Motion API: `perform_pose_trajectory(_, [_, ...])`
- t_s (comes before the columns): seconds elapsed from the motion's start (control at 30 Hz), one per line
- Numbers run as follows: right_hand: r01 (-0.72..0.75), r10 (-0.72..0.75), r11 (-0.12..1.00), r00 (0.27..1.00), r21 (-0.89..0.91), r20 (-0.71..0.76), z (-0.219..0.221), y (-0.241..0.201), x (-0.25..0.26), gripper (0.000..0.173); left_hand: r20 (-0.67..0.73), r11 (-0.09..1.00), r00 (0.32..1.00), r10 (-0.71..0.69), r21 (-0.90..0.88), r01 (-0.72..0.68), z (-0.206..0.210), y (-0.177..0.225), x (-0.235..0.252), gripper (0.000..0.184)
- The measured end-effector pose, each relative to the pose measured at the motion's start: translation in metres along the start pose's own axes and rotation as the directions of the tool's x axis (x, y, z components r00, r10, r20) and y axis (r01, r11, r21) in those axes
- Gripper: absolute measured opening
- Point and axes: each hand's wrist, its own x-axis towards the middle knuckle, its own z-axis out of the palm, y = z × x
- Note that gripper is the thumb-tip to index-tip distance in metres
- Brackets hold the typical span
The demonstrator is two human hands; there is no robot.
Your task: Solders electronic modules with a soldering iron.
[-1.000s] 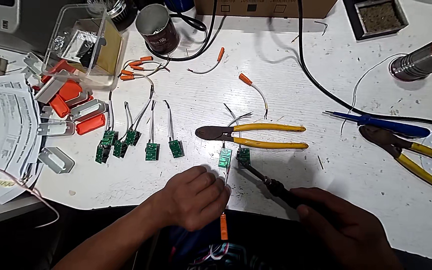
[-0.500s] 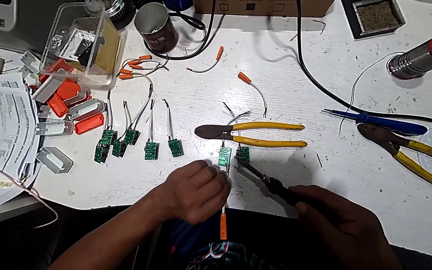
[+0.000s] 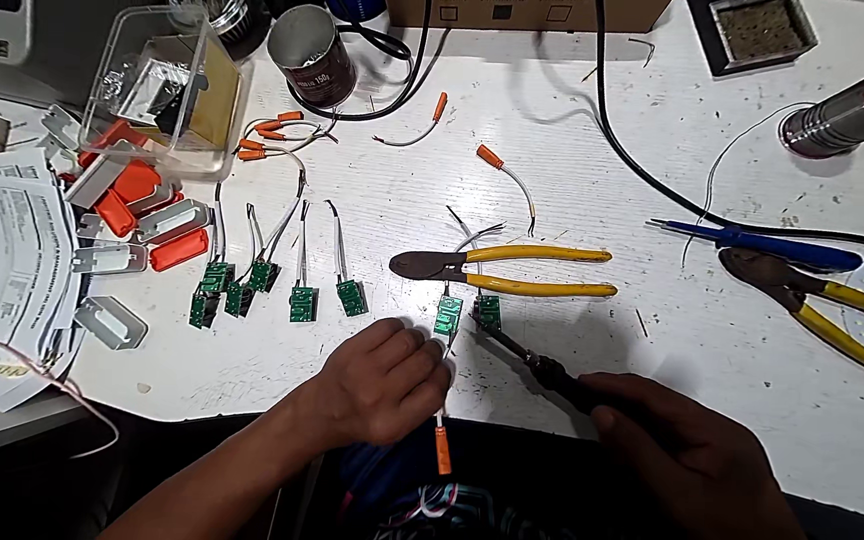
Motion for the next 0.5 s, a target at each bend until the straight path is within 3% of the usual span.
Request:
perform_pose_trajectory(0.1, [0.001, -0.001, 1.0, 1.0, 0.015, 0.003, -0.001, 0.0, 0.0, 0.024, 0.006, 0.962, 0.967, -0.254, -0.103, 0.254, -0.005, 0.007, -0.008, 0.016])
perform_pose_trajectory(0.23, [-0.009, 0.009, 1.0, 1.0, 0.027, 0.014, -0.001, -0.001, 0.001, 0.023, -0.028, 0.823, 0.828, -0.56, -0.135, 0.552, 0.0, 0.029, 0.004, 0.026])
perform_pose_trajectory(0.33, [-0.012, 0.012, 0.999, 1.0, 0.037, 0.023, -0.003, -0.001, 0.001, 0.023, -0.082, 0.761, 0.757, -0.648, -0.048, 0.647, 0.011, 0.04, 0.016, 0.028])
perform_pose_trajectory(0.5, [-0.027, 0.025, 0.999, 0.999, 0.043, 0.041, -0.005, -0.004, 0.001, 0.023, -0.094, 0.695, 0.696, -0.712, 0.042, 0.718, 0.017, 0.05, 0.024, 0.022])
